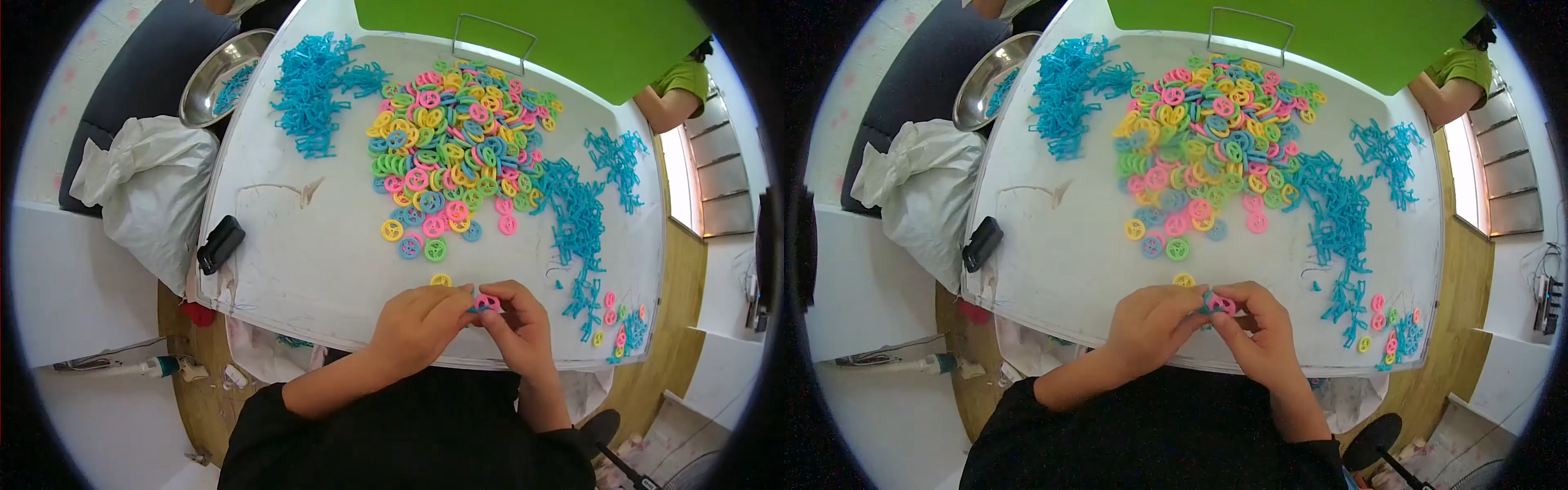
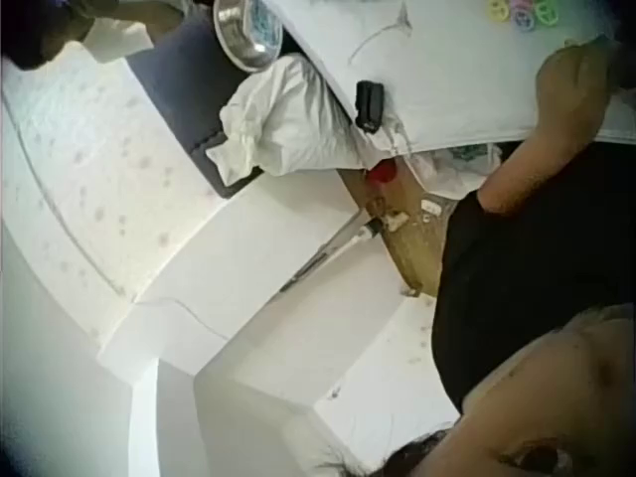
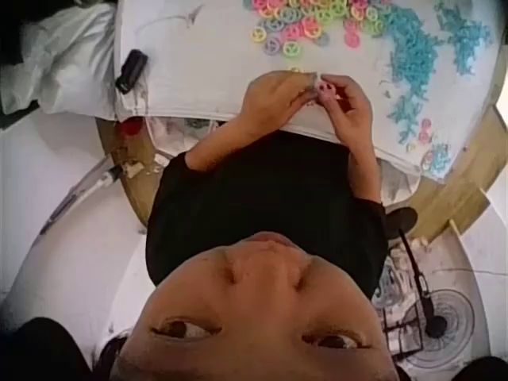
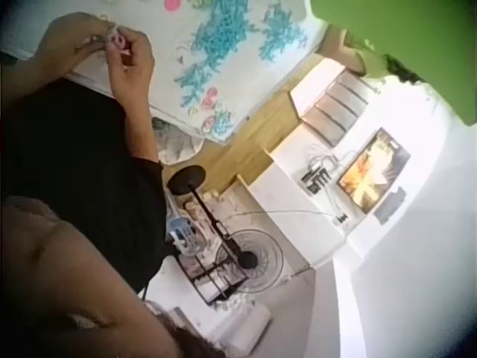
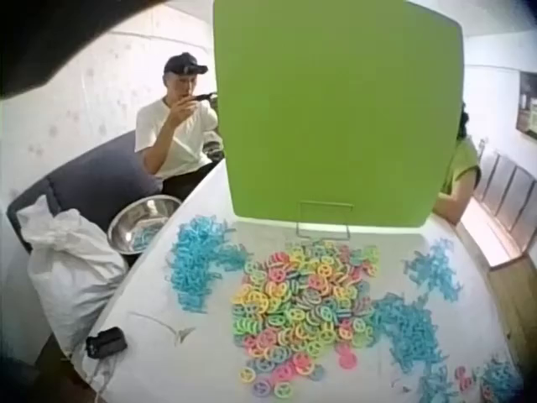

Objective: Connecting colorful smiley-face plastic links together at a white table.

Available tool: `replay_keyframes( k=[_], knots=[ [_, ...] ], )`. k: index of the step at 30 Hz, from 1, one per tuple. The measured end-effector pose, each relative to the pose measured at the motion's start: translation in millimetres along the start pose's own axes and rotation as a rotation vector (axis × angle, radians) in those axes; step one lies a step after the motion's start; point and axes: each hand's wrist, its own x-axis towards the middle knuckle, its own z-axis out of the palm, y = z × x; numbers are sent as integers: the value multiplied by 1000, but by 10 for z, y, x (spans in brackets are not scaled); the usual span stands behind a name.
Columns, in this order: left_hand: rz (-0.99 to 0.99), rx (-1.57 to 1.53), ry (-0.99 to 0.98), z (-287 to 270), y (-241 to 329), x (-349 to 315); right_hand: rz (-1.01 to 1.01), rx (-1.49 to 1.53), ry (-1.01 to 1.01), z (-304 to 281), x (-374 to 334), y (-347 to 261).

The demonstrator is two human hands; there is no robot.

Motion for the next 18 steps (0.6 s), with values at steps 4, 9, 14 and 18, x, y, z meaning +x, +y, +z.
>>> replay_keyframes(
  k=[4, 9, 14, 18],
  knots=[
    [184, -50, 13, -202, 116, 216, 13, 87, 109, -47, 11, -93],
    [446, -8, -35, -214, 8, 102, 351, 293, -97, -178, 88, -131],
    [197, 19, 35, -187, -40, 75, -257, -821, 187, -247, 381, -119],
    [-60, -161, 17, -218, 70, 176, -378, -938, 355, -316, 727, -119]
  ],
)
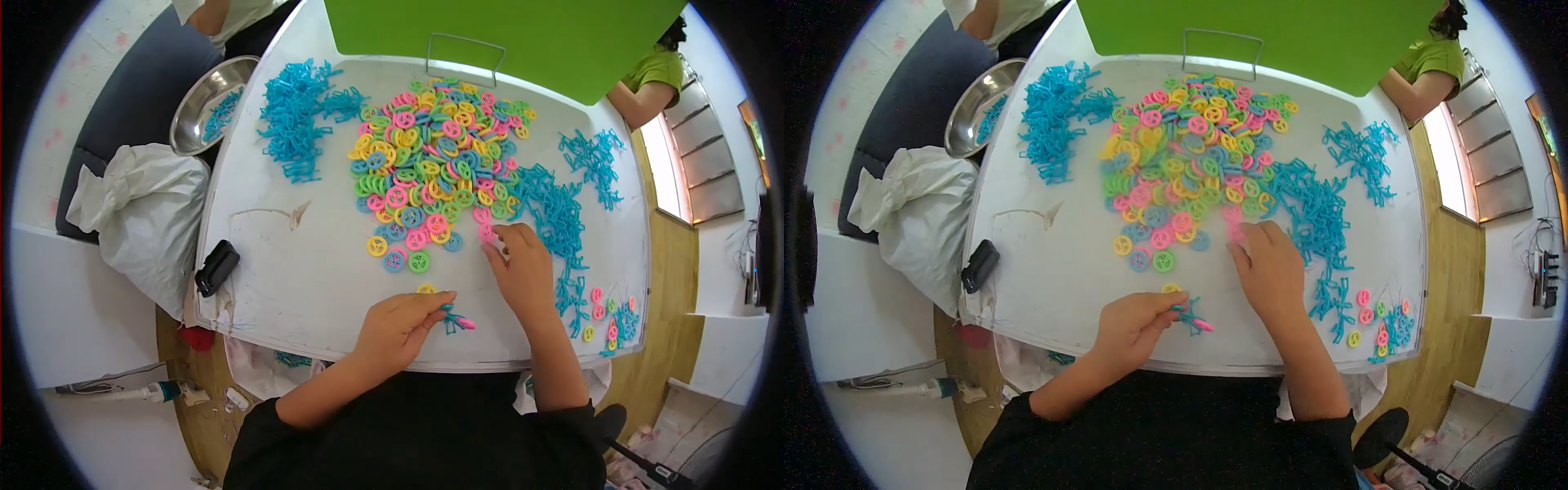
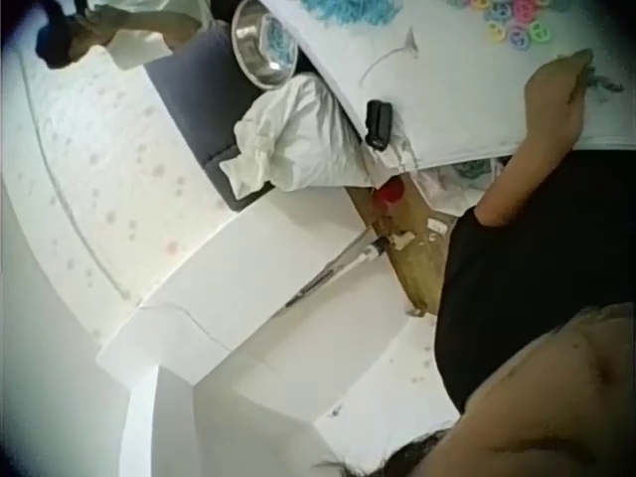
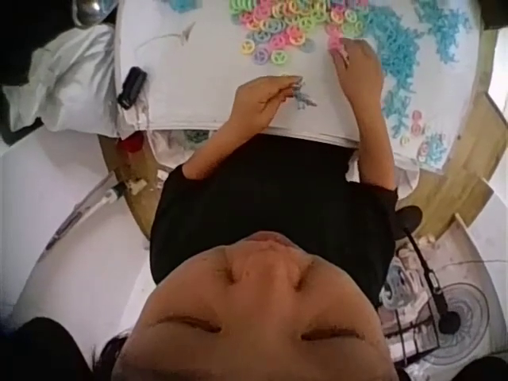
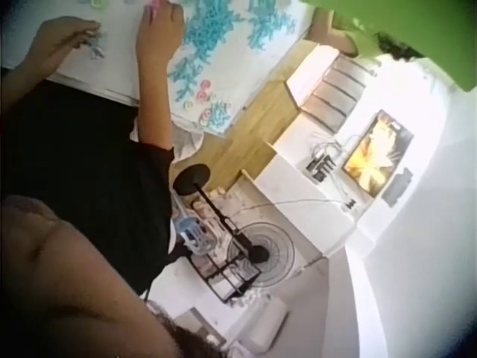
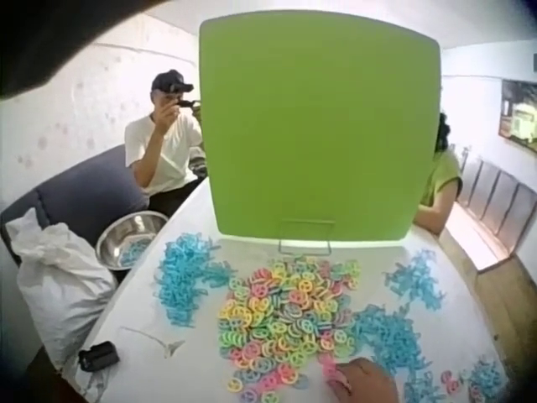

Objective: Connecting colorful smiley-face plastic links together at a white table.

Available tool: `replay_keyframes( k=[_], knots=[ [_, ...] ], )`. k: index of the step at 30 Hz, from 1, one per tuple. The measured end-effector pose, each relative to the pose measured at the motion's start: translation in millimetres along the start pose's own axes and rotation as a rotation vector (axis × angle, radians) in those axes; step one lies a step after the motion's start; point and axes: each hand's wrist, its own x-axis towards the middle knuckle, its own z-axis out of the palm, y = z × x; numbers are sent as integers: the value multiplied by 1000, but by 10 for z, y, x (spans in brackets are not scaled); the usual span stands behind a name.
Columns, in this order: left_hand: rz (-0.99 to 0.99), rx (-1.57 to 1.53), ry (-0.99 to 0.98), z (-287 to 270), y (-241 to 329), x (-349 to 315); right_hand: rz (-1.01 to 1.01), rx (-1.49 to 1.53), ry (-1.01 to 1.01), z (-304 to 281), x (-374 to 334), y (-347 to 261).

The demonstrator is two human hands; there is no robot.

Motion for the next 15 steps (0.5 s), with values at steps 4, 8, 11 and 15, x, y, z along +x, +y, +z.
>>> replay_keyframes(
  k=[4, 8, 11, 15],
  knots=[
    [-187, -98, -1, -9, 49, -19, -170, -359, 57, 167, 50, 39],
    [-147, -109, 45, -15, -18, -10, -213, -415, 56, 206, -3, 84],
    [-141, -104, 35, -22, -11, 5, -231, -410, 64, 186, -7, 77],
    [-179, -145, 0, 16, 19, 2, -214, -404, 77, 186, 16, 79]
  ],
)
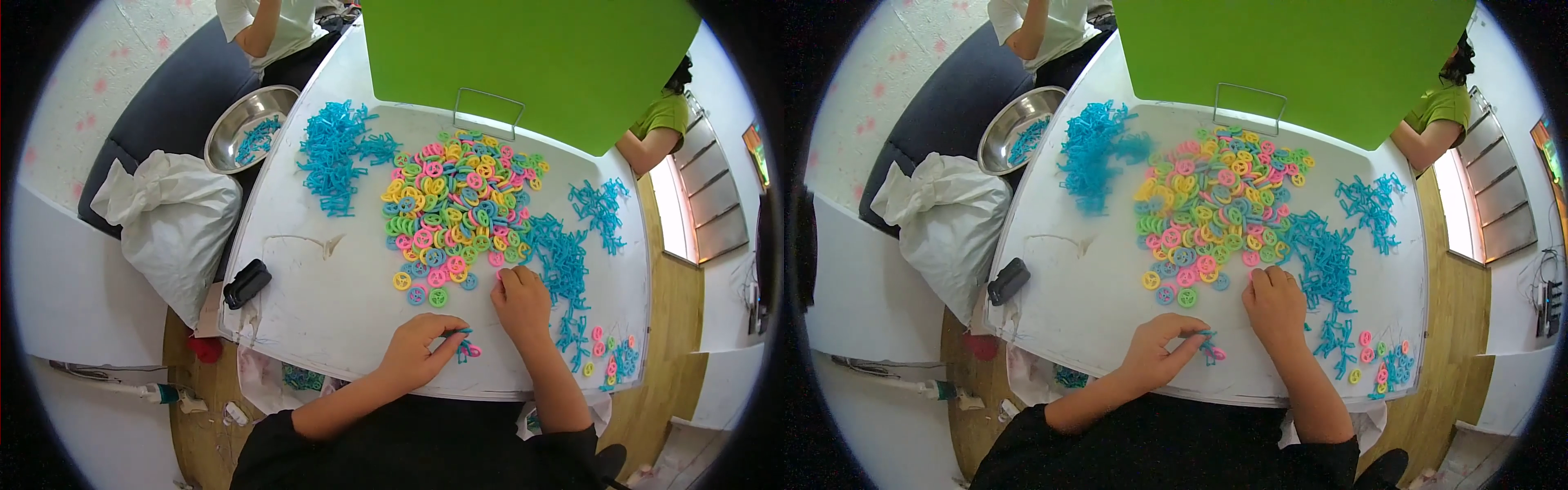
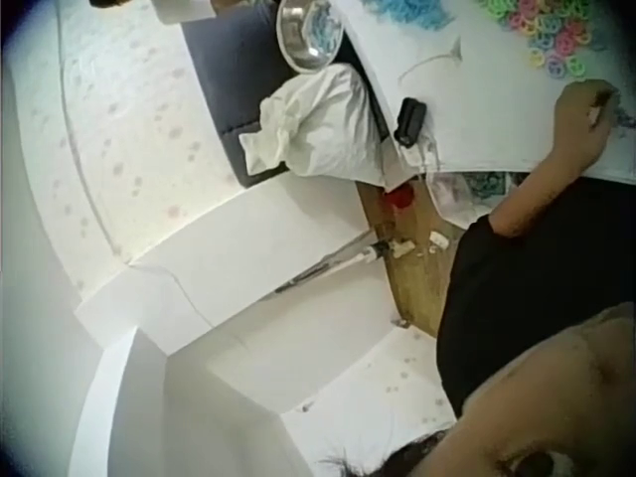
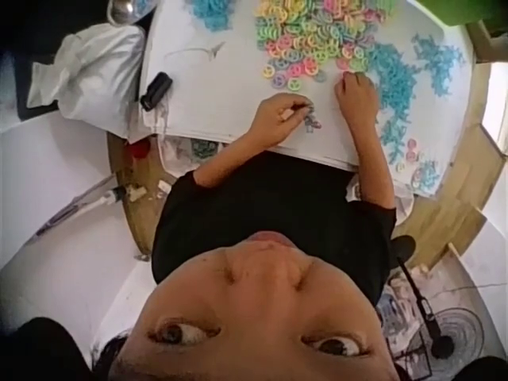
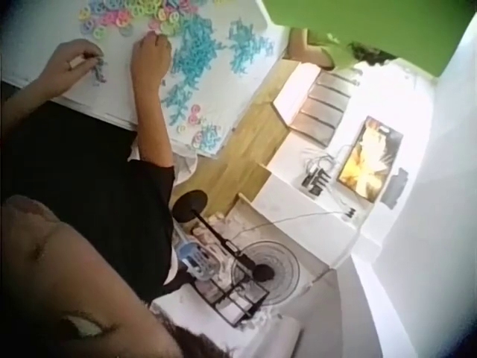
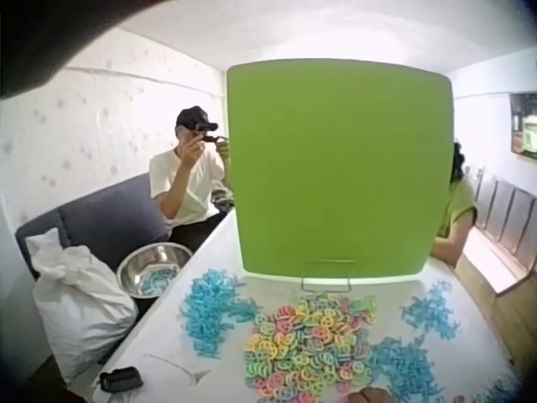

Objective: Connecting colorful smiley-face plastic links together at a white table.

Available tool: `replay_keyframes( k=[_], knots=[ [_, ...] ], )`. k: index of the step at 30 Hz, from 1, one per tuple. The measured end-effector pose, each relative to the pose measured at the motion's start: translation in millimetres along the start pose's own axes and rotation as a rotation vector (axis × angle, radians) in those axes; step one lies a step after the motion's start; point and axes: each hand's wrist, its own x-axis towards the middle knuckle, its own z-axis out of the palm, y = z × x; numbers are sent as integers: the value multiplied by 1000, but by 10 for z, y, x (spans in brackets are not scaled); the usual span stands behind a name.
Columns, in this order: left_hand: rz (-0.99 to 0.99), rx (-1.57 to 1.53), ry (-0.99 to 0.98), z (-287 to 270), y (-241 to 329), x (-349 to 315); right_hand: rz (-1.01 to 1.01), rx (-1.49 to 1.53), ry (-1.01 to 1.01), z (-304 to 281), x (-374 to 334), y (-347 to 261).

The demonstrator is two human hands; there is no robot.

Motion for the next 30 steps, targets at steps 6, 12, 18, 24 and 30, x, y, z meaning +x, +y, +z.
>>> replay_keyframes(
  k=[6, 12, 18, 24, 30],
  knots=[
    [-43, 27, -45, 63, -7, 8, -11, 21, 23, -11, 41, 36],
    [-55, -24, 6, 22, 22, -11, 110, 267, -90, -235, 4, 43],
    [-121, -118, -1, 45, -37, -15, 405, 1226, -351, -576, -259, -186],
    [-100, -198, -51, 151, 32, -33, 618, 1629, -251, -490, -449, -402],
    [-162, -313, 24, 192, -35, -83, 726, 1850, -260, -530, -429, -425]
  ],
)
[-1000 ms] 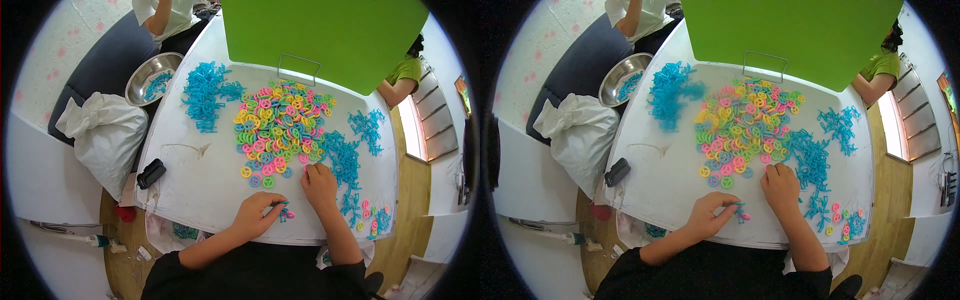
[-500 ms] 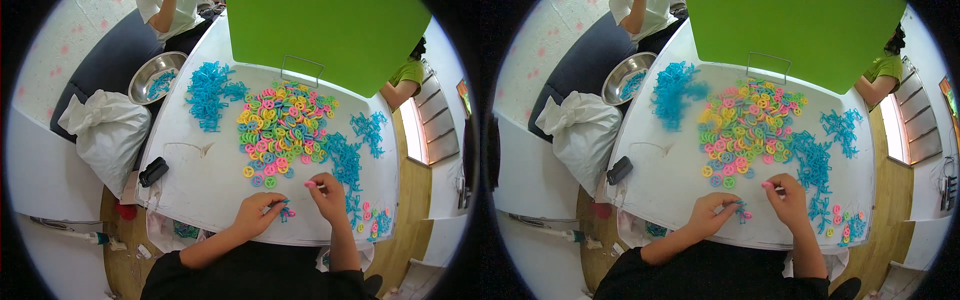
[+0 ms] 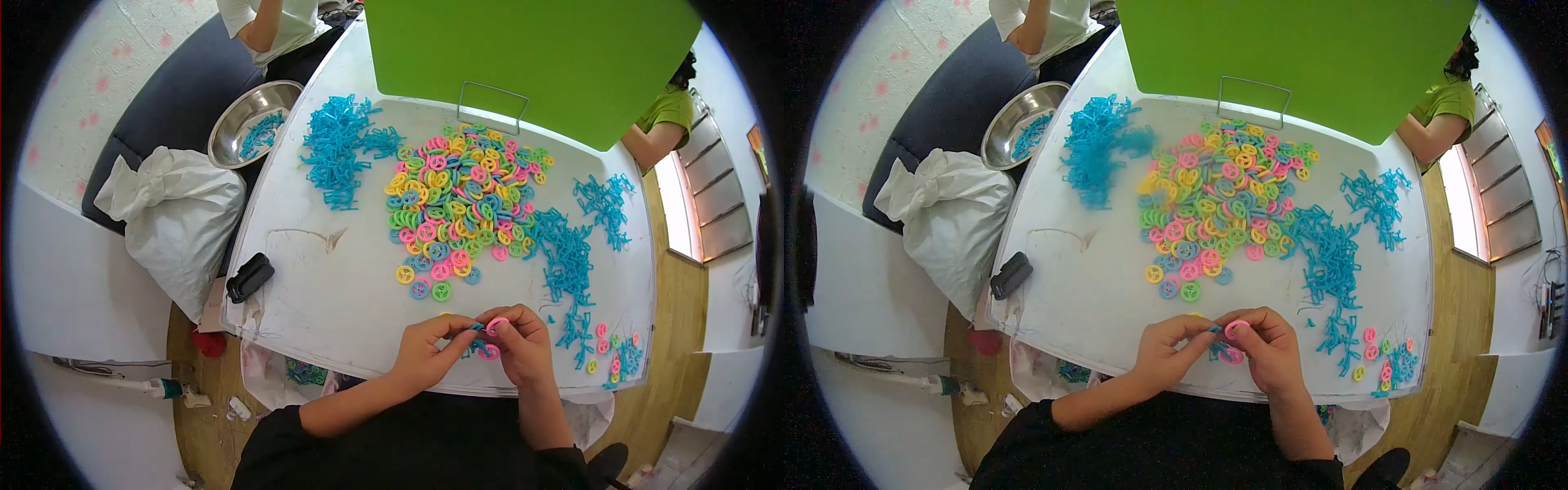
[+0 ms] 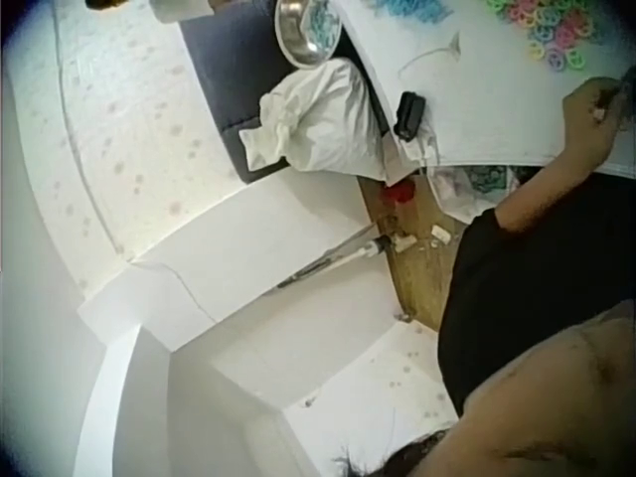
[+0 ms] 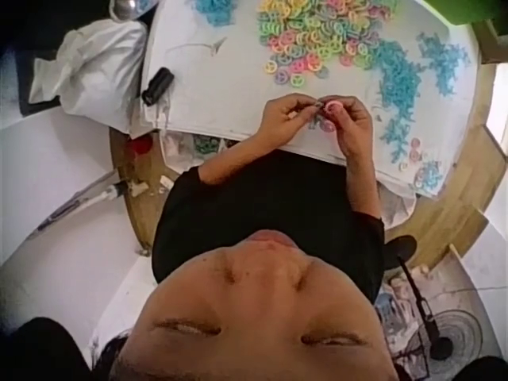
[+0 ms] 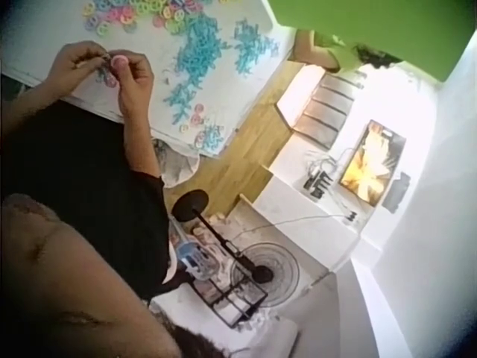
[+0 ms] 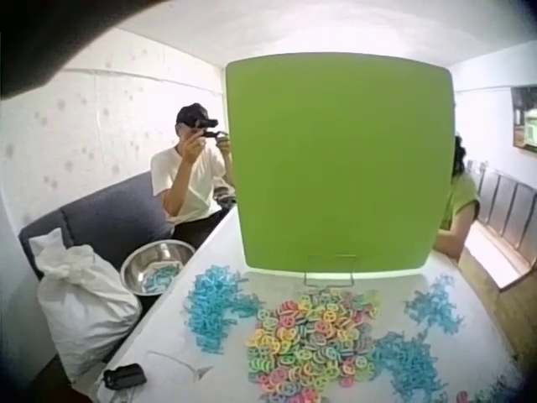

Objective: Connecting colorful smiley-face plastic links together at a white table.

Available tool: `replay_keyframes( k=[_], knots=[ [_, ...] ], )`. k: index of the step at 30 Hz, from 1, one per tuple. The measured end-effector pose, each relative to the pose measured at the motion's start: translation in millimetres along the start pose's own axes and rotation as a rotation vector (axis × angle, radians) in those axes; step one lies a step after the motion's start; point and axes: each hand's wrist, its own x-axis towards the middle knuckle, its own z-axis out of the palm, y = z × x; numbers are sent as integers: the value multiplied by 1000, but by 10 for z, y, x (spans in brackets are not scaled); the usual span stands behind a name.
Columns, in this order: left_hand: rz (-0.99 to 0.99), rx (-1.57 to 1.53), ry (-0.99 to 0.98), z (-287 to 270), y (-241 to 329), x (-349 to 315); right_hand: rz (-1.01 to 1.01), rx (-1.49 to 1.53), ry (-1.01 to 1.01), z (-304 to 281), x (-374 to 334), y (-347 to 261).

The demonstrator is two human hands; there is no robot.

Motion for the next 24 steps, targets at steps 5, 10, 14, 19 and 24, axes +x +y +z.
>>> replay_keyframes(
  k=[5, 10, 14, 19, 24],
  knots=[
    [34, 20, 2, 22, 28, -1, -33, -109, -9, -13, 8, 107],
    [84, 59, 20, 40, -51, -38, -59, -130, 54, 52, -31, 184],
    [253, 257, 50, 35, -66, -50, -33, -47, 86, 60, -71, 177],
    [602, 388, -44, 123, 10, -85, -6, -113, 107, 50, -57, 149],
    [254, 234, 61, -10, 117, -39, -179, 2, 185, 84, -76, -7]
  ],
)
